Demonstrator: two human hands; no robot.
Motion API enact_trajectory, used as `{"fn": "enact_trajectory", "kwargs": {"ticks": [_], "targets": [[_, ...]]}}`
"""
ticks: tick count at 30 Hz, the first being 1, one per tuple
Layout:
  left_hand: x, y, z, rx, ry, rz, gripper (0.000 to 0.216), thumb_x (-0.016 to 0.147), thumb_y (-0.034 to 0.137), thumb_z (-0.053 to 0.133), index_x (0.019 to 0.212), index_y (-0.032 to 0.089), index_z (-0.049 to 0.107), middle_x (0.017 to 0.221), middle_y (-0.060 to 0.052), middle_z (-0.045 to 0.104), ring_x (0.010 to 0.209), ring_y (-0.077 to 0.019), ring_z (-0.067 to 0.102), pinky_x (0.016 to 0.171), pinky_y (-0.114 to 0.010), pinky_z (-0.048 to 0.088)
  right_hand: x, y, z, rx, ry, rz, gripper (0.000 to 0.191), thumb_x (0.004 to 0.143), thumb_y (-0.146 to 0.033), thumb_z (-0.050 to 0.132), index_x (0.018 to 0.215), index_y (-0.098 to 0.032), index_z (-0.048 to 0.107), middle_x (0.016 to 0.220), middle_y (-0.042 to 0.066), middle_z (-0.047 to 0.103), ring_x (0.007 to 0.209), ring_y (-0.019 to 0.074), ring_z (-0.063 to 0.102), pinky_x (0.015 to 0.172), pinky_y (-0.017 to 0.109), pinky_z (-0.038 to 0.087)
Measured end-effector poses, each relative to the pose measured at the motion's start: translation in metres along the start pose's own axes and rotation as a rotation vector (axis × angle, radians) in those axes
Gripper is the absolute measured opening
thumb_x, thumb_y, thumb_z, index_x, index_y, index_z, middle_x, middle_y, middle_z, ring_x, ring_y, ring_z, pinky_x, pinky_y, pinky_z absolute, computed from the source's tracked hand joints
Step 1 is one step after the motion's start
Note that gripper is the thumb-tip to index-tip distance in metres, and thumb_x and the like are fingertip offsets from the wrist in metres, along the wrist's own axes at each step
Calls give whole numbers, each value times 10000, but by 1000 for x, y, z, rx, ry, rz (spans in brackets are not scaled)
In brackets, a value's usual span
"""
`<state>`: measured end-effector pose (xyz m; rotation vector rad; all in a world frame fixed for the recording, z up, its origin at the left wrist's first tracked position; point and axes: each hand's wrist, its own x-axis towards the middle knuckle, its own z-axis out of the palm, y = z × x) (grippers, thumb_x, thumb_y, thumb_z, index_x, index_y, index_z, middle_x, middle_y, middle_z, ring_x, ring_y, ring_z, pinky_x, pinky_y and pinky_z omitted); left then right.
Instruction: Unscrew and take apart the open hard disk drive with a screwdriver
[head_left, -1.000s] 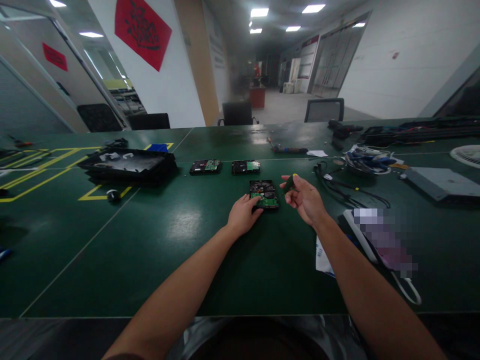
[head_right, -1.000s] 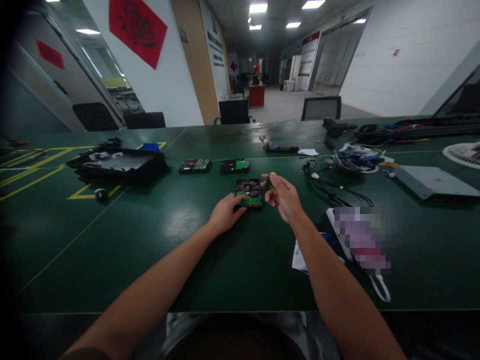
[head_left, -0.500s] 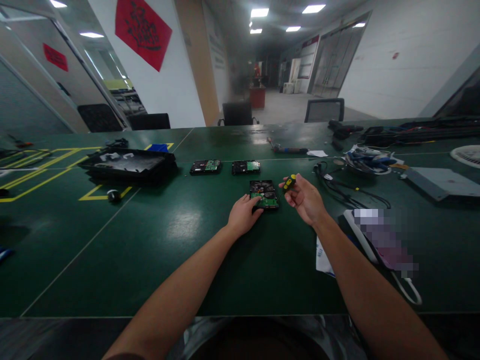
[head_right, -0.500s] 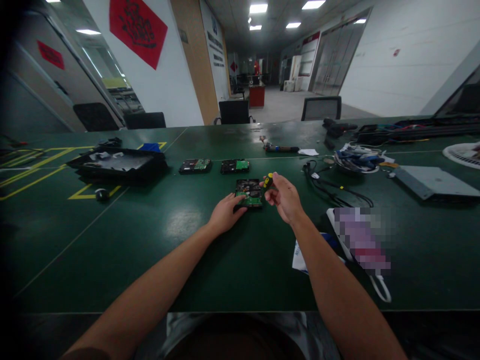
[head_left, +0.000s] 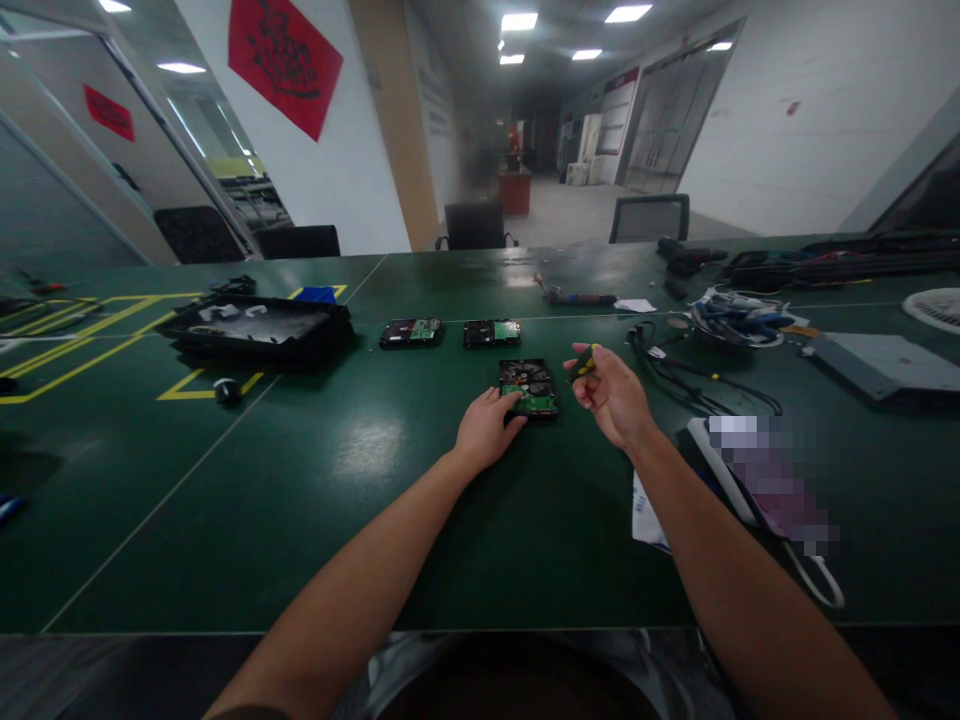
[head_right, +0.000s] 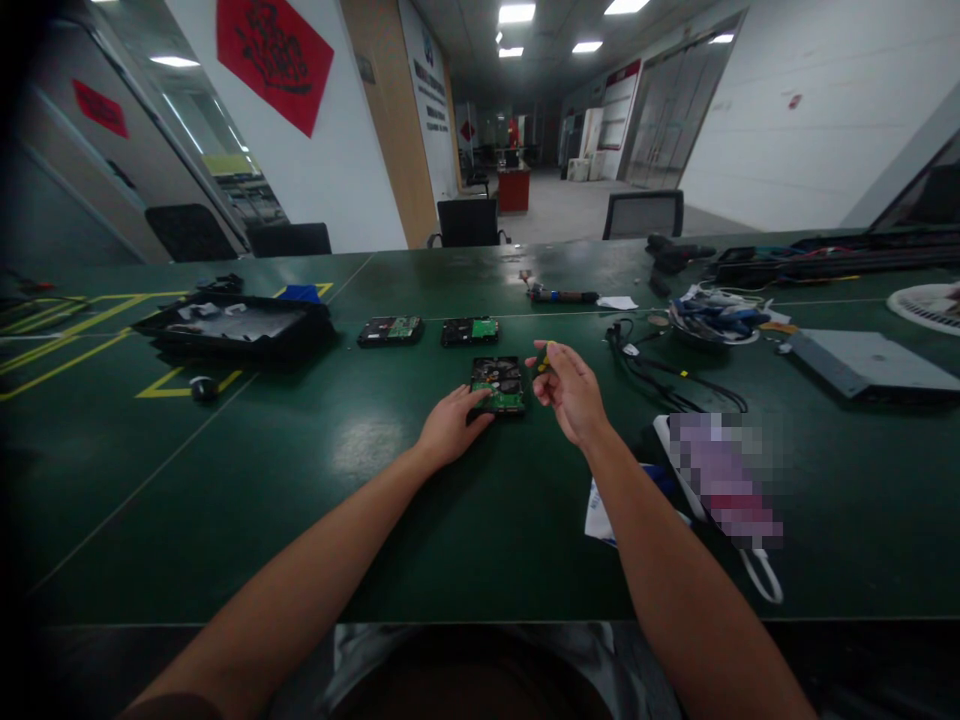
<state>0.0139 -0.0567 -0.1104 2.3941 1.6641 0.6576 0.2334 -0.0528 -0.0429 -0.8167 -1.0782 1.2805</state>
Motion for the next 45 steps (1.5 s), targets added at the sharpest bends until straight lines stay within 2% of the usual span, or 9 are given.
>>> {"fn": "enact_trajectory", "kwargs": {"ticks": [5,13,19,22,28,35,42,45], "targets": [[1,-1,1,1,0,-1,502,962,423,598,1431,243,581,1467,-128,588,1435,-298,472,1164,-455,406,1,-1,0,-12,-1,25,483,879,-678,606,1042,-235,707,1023,70,740,569,104,561,441,258,350],[0,-1,1,1,2,-2,506,962,420,600,1435,243,578,1478,-128,578,1438,-298,469,1181,-452,387,1,3,1,-45,64,-42,380,781,-552,790,897,-240,606,1013,47,755,541,92,579,395,224,321],[1,-1,1,-7,-4,-5,514,967,425,593,1443,233,572,1480,-146,574,1450,-307,454,1183,-463,382,0,2,1,-46,24,-52,392,863,-590,690,1087,-268,689,1002,39,735,548,93,582,426,239,372],[1,-1,1,-10,-9,-8,512,966,423,597,1443,240,570,1479,-143,575,1449,-306,454,1178,-469,388,-1,2,1,-22,6,-29,429,892,-638,620,1062,-253,705,1025,55,730,560,99,587,430,250,372],[0,-2,2,-15,-2,0,509,967,419,595,1442,239,570,1476,-136,580,1456,-300,448,1185,-463,385,0,3,1,-12,22,-38,304,854,-528,728,936,-258,617,1023,31,745,560,104,596,418,237,343],[0,-1,0,2,12,10,503,967,411,596,1432,218,585,1452,-162,596,1425,-313,486,1165,-449,408,0,2,0,-52,-16,-36,351,870,-526,700,1113,-273,687,1020,28,716,544,88,586,400,230,328],[0,-1,1,-6,14,4,500,965,415,594,1430,231,588,1468,-147,585,1437,-304,472,1179,-446,392,-1,3,1,2,-42,-16,367,908,-572,632,1032,-231,683,1057,76,739,680,159,690,530,274,492],[0,-1,2,-8,-1,-3,505,966,416,591,1435,230,584,1473,-149,579,1444,-305,463,1179,-451,389,-1,3,0,12,-58,-8,371,921,-578,612,1031,-230,678,1034,78,742,660,157,682,502,268,474]]}}
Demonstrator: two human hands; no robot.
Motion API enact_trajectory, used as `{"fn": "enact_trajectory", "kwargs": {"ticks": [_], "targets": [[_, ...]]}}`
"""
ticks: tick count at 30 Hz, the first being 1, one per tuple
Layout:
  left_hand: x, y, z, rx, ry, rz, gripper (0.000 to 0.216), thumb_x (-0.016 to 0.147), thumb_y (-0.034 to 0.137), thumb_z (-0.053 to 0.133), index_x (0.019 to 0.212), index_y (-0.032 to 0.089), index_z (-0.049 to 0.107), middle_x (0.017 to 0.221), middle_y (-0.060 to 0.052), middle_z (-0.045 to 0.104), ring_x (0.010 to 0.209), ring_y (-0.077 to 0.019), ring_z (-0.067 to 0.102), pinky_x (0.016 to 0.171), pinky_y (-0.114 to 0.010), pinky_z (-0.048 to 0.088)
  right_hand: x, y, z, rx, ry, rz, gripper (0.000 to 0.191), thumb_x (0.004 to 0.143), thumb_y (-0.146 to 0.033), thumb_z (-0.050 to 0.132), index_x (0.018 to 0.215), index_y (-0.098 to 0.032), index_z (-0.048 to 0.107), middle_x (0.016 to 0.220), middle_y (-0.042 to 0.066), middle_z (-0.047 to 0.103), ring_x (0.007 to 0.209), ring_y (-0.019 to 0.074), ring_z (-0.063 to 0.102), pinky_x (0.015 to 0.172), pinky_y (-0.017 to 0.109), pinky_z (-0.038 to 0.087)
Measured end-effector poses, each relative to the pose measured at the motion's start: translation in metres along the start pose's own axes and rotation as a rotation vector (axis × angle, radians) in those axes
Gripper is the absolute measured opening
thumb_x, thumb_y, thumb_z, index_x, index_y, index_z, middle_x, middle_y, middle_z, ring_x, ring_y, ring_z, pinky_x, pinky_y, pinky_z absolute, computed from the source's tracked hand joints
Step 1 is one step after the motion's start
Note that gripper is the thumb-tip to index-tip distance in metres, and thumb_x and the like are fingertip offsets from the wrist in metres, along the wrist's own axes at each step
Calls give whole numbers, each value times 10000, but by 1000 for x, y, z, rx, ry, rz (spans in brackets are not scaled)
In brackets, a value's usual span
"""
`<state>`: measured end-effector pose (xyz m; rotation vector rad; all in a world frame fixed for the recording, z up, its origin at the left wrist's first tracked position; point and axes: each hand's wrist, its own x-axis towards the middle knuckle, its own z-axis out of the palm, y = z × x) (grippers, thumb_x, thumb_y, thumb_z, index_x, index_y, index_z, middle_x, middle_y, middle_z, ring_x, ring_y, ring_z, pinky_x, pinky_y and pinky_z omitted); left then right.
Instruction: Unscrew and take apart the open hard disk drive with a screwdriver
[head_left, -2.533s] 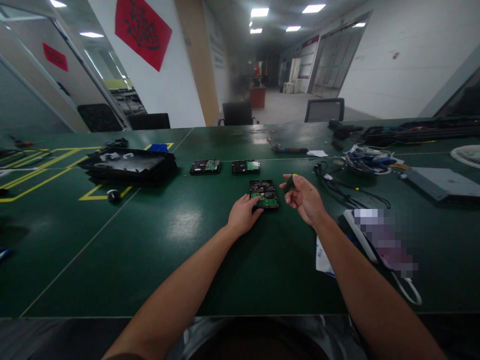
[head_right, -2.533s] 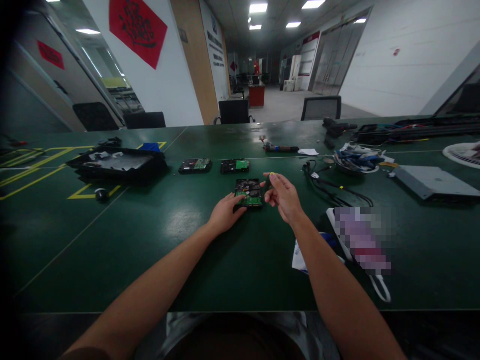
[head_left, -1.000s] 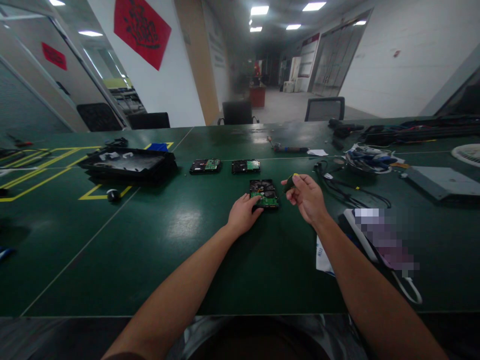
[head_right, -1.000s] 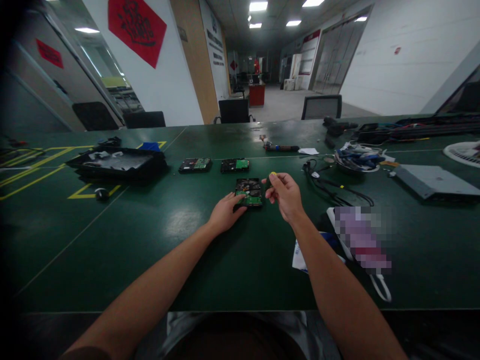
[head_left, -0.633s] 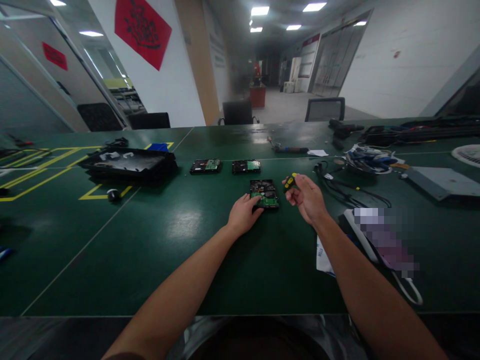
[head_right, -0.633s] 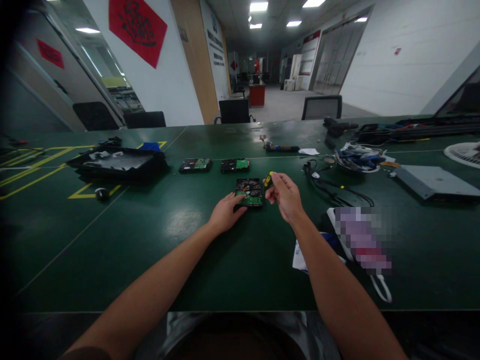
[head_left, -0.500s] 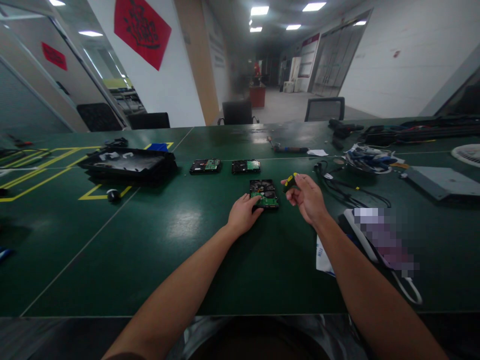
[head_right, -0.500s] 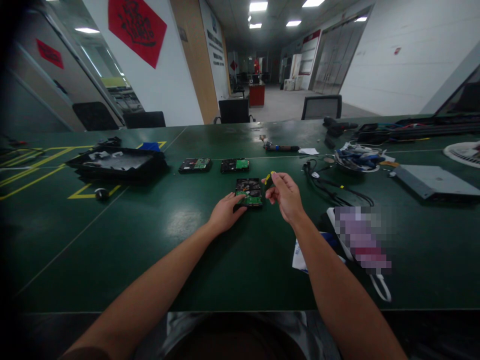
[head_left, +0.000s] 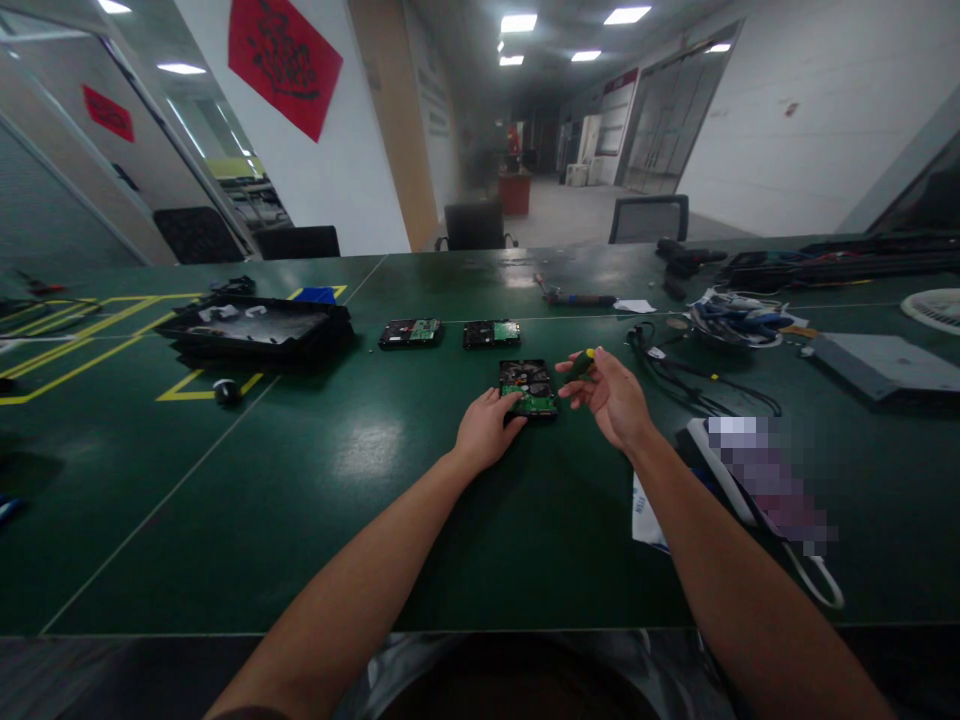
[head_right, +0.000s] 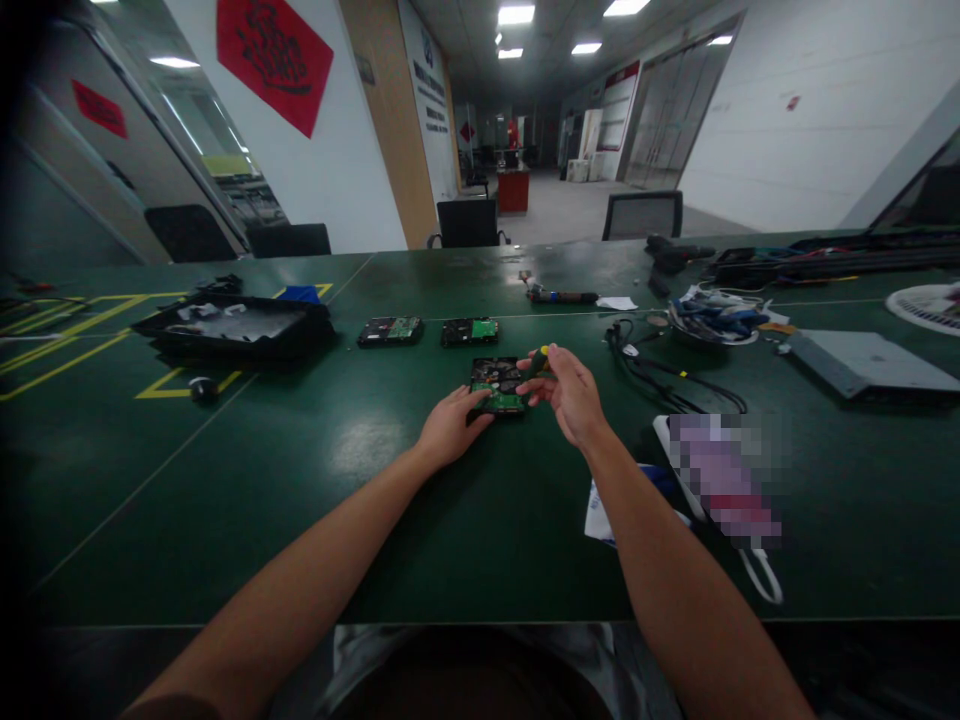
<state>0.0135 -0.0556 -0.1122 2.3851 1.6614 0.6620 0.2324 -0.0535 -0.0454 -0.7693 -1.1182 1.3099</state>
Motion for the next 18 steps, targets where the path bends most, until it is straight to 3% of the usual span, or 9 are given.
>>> {"fn": "enact_trajectory", "kwargs": {"ticks": [6,14,18], "targets": [[1,0,0,-2,3,-2,508,968,431,585,1439,241,578,1467,-145,583,1440,-300,466,1166,-452,404,1,1,-1,-84,25,-39,341,903,-512,679,1119,-251,716,981,36,709,537,78,579,389,209,315],[0,0,0,4,9,10,511,962,422,596,1437,235,581,1468,-142,585,1437,-302,470,1175,-449,392,0,5,-1,-26,22,-70,308,888,-521,700,989,-239,627,1009,41,738,599,121,662,473,241,465],[0,1,-1,8,10,9,506,963,416,596,1432,226,585,1457,-146,595,1436,-299,473,1170,-442,399,-1,3,0,-30,8,-49,344,919,-562,636,1049,-245,661,979,45,729,573,115,636,419,230,400]]}}
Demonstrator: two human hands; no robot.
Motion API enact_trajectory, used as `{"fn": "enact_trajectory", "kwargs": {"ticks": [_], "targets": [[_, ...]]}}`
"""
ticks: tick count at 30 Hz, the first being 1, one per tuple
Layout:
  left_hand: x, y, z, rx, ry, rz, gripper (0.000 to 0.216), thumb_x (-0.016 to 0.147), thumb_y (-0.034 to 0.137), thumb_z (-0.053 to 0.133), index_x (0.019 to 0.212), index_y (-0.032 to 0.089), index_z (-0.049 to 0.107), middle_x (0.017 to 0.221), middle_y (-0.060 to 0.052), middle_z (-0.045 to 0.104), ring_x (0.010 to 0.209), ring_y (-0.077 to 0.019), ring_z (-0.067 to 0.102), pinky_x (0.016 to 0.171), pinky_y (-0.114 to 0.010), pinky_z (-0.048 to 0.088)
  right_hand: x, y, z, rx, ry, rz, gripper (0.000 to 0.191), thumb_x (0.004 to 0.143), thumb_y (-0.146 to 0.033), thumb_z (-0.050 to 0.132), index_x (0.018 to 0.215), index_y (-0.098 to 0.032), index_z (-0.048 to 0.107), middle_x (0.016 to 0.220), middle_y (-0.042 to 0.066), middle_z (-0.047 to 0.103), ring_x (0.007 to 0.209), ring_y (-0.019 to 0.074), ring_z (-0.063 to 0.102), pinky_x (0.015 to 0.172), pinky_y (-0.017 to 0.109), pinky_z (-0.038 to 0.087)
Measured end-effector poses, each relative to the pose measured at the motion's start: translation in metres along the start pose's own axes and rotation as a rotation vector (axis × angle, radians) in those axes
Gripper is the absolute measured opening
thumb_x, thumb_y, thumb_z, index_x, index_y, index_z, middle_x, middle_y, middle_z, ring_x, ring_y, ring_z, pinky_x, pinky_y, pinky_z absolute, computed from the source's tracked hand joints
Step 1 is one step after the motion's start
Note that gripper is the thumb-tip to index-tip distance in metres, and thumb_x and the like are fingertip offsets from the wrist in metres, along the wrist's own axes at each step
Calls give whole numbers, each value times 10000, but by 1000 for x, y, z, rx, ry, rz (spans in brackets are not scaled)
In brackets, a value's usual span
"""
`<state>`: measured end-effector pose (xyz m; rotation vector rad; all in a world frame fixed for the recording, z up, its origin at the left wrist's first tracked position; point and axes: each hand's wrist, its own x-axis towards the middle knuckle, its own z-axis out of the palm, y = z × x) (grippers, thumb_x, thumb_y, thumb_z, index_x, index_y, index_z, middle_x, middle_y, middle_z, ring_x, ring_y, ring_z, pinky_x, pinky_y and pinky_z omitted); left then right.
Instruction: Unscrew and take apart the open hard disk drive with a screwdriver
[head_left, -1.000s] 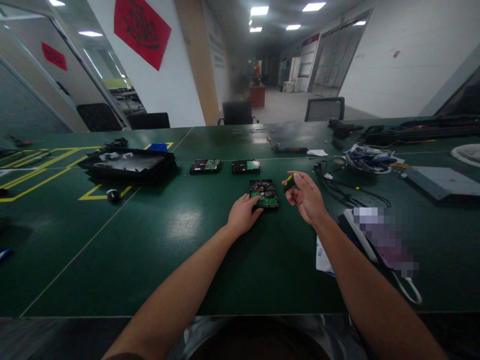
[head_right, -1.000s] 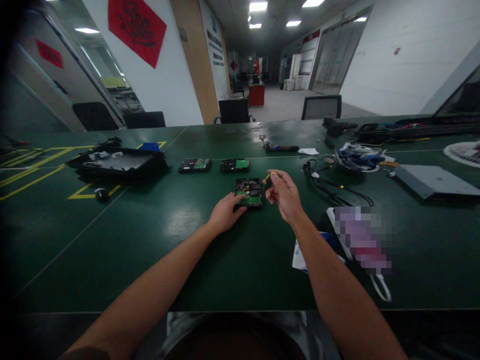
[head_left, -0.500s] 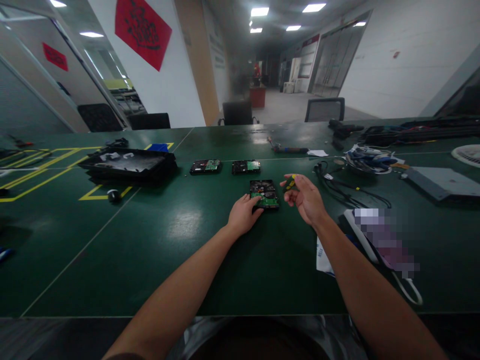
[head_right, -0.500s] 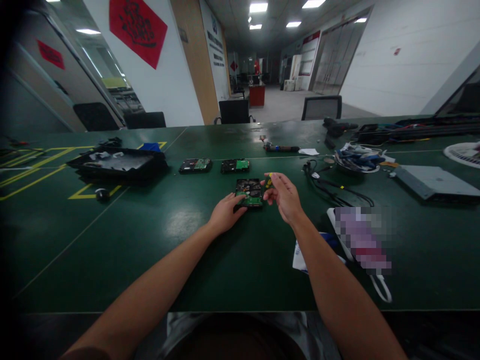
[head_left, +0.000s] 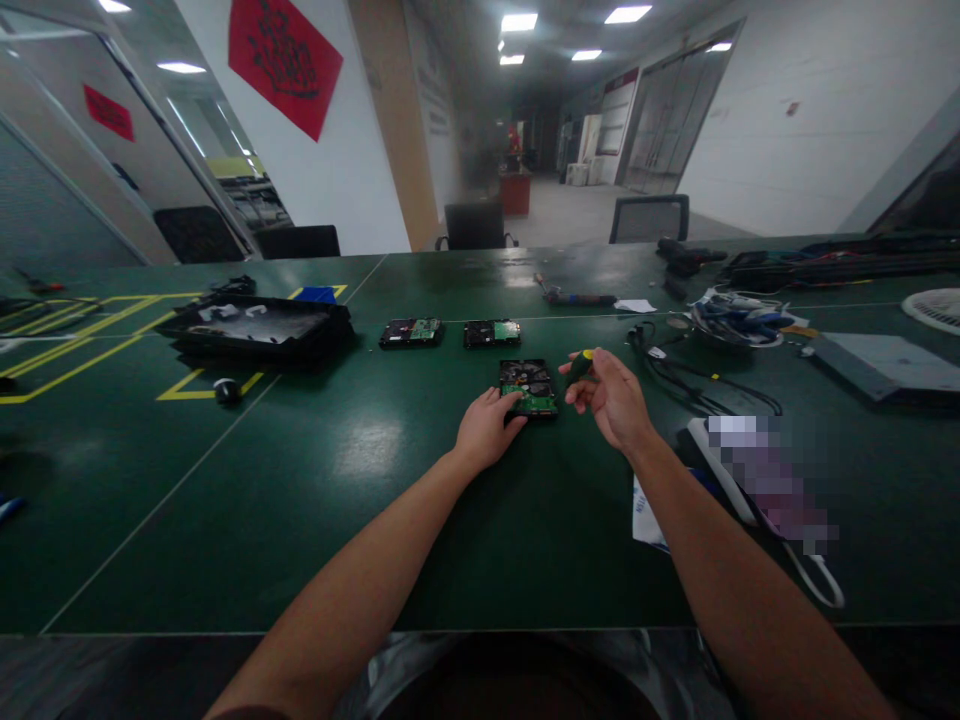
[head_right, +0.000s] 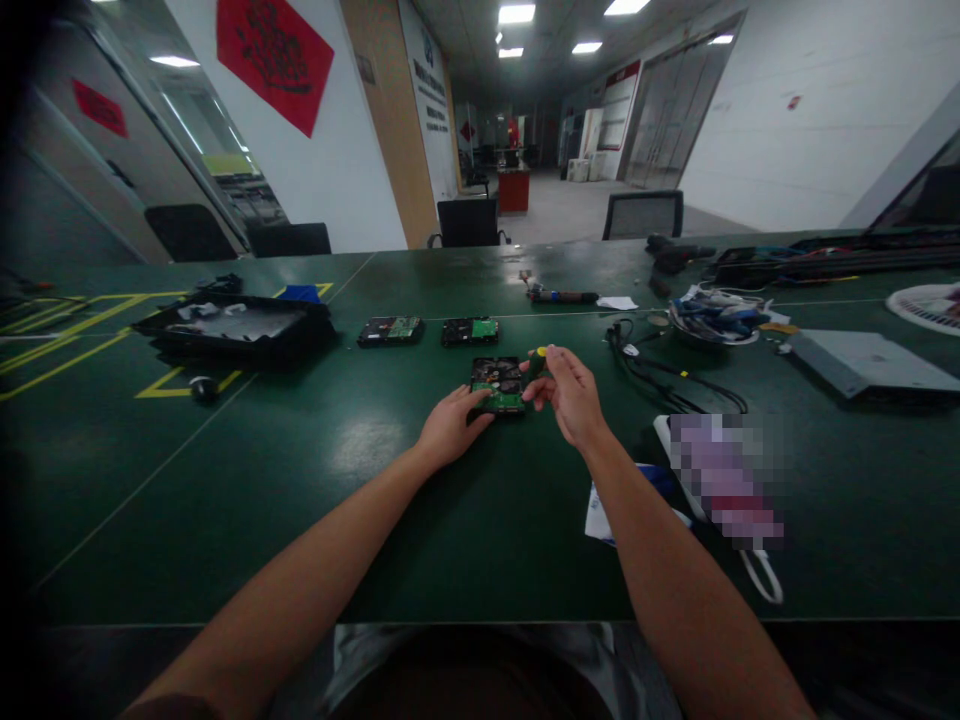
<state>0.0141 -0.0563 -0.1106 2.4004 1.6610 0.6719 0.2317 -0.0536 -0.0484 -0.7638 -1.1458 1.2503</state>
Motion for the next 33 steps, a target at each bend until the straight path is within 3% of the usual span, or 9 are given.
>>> {"fn": "enact_trajectory", "kwargs": {"ticks": [3,6,11,14,18,23,29,33], "targets": [[0,0,0,-5,-6,-4,515,964,419,595,1439,221,579,1463,-152,590,1439,-302,470,1167,-442,402,0,0,-1,-45,18,-1,356,911,-533,663,1117,-245,701,830,16,685,531,91,569,380,208,306],[0,-1,1,-6,-11,-3,521,969,428,585,1450,230,569,1482,-142,576,1446,-296,463,1173,-445,394,1,1,-2,-54,41,-9,316,893,-508,699,1039,-229,713,710,-10,627,524,90,545,383,202,296],[1,-2,2,12,-20,-18,546,967,438,584,1461,208,558,1501,-150,556,1457,-292,449,1187,-432,375,2,1,-1,-8,56,-17,325,845,-518,749,963,-244,619,971,24,737,588,111,637,436,222,411],[1,-1,2,13,-27,-31,567,967,437,584,1478,197,535,1510,-154,546,1462,-292,442,1190,-442,371,2,1,0,26,48,-1,360,875,-582,685,979,-247,601,972,34,749,604,126,658,487,243,465],[1,0,1,-7,-24,-31,582,960,428,600,1483,187,517,1509,-153,548,1457,-289,448,1187,-443,374,2,-1,-1,14,34,19,414,917,-613,598,1086,-241,664,986,47,734,562,108,616,428,239,395],[0,2,-2,-66,-6,-61,604,935,417,639,1476,193,494,1476,-132,581,1426,-296,482,1173,-444,394,2,-4,0,-47,66,7,377,876,-571,677,1046,-236,710,978,40,714,519,74,538,376,222,284],[0,4,-3,-108,14,-113,618,916,443,660,1443,172,488,1425,-149,607,1328,-289,569,1124,-420,443,2,-1,1,13,73,10,336,859,-554,714,943,-242,620,1010,45,745,555,101,608,419,224,376],[1,3,-1,-108,-1,-127,609,922,478,647,1429,173,505,1437,-156,599,1369,-301,534,1141,-439,425,2,-1,0,43,61,13,370,897,-593,645,1015,-242,653,970,41,735,548,102,605,419,229,381]]}}
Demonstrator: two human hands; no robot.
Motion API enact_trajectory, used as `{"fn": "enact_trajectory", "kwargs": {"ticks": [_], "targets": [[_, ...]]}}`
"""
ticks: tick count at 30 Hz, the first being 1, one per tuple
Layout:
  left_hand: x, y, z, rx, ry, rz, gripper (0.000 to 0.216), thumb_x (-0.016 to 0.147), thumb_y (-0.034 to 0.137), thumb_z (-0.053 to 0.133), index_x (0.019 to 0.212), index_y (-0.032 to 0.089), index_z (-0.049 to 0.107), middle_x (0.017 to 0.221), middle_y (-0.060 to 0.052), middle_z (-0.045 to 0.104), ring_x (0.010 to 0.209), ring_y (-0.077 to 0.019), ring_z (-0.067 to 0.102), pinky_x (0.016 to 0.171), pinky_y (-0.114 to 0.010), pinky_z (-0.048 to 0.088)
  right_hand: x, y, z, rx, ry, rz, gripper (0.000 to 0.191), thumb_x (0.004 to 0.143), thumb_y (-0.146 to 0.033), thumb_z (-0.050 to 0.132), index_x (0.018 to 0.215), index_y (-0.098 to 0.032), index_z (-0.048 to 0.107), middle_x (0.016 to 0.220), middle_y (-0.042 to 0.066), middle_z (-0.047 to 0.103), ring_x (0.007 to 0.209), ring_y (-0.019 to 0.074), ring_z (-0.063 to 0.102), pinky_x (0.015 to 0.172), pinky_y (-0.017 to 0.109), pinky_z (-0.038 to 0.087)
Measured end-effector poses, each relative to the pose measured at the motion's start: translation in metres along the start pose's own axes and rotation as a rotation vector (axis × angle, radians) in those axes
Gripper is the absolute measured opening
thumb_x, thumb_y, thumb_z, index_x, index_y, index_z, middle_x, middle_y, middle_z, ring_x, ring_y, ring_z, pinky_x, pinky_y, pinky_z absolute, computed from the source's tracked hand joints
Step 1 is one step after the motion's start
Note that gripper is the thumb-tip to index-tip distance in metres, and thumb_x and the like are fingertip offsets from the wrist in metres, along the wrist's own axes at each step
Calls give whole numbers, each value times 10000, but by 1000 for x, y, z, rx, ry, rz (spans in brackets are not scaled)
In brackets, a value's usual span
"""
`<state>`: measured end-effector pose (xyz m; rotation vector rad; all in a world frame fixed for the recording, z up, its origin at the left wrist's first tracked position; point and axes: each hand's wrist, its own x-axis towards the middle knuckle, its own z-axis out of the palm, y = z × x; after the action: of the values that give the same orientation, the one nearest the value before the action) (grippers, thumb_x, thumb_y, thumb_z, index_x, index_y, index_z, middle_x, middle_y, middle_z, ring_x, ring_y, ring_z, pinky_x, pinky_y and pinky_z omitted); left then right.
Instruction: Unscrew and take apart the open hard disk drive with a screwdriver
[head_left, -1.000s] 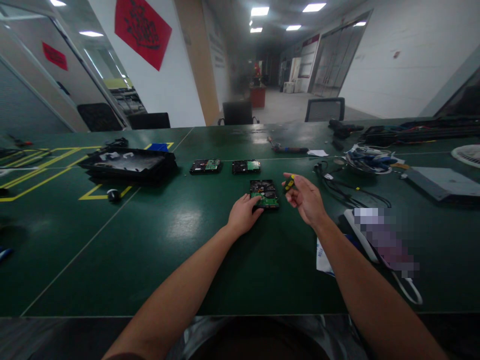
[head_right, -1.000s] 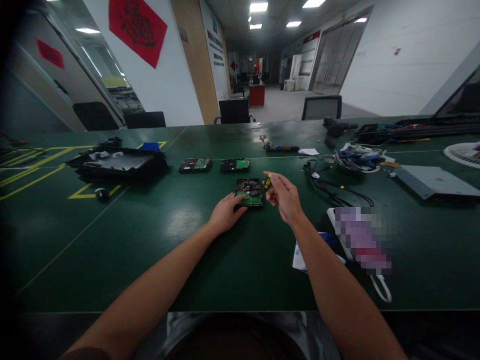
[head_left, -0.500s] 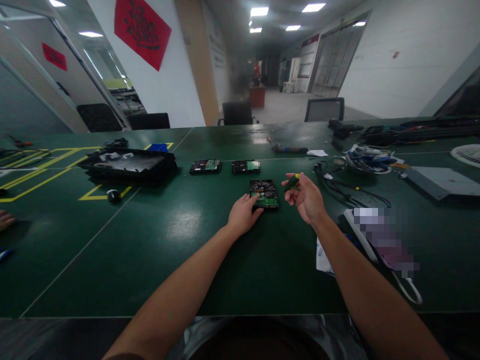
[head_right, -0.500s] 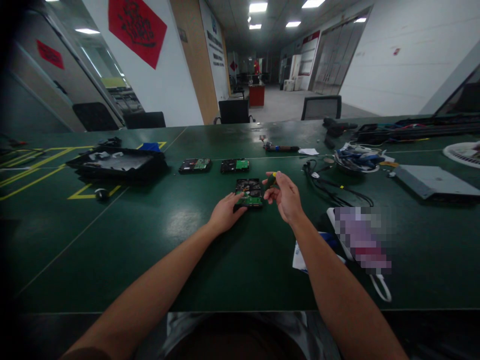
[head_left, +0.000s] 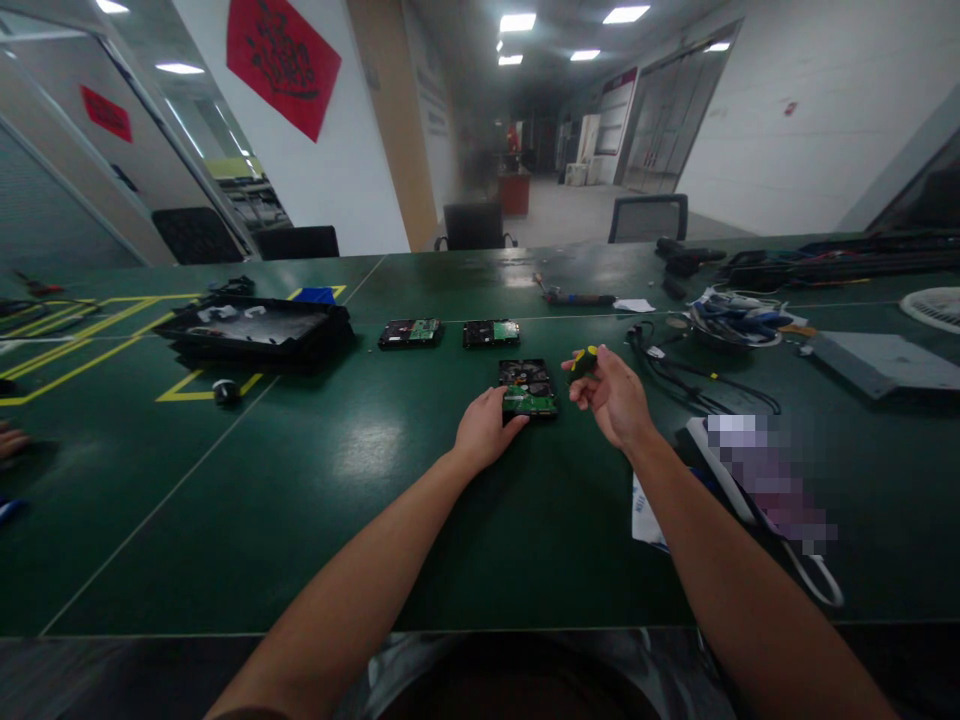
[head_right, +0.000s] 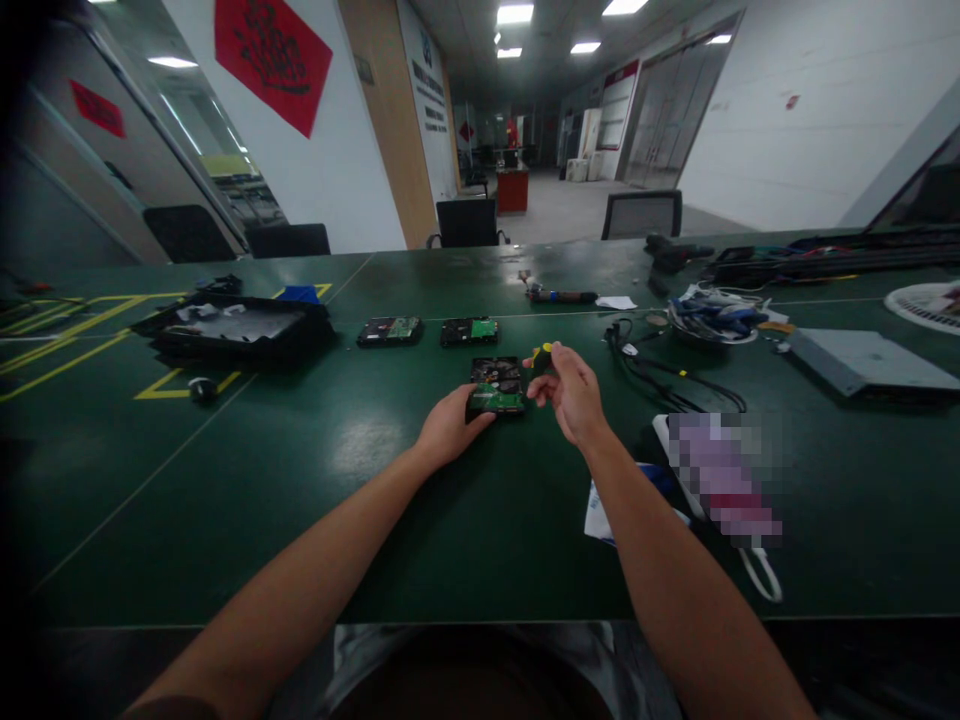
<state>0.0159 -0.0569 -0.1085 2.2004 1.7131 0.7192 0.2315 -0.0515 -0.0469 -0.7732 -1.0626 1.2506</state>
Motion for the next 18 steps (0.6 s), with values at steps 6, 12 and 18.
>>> {"fn": "enact_trajectory", "kwargs": {"ticks": [6,12,18], "targets": [[1,-3,3,19,-3,7,663,927,506,633,1465,152,475,1467,-173,574,1398,-300,508,1158,-447,408,0,-1,-2,-93,18,-30,352,859,-555,713,1016,-241,698,851,17,695,504,74,517,374,216,285],[1,-1,1,17,-12,-3,630,932,494,623,1452,162,498,1469,-163,575,1402,-313,502,1157,-467,409,1,1,-1,-55,15,-31,362,860,-590,698,949,-256,590,1006,30,744,576,109,628,465,242,432],[-1,2,-3,11,-17,-9,592,928,468,635,1444,203,516,1455,-134,594,1404,-326,499,1151,-467,420,-1,-1,0,-59,0,0,428,893,-644,611,1070,-256,655,968,35,734,539,102,587,425,244,370]]}}
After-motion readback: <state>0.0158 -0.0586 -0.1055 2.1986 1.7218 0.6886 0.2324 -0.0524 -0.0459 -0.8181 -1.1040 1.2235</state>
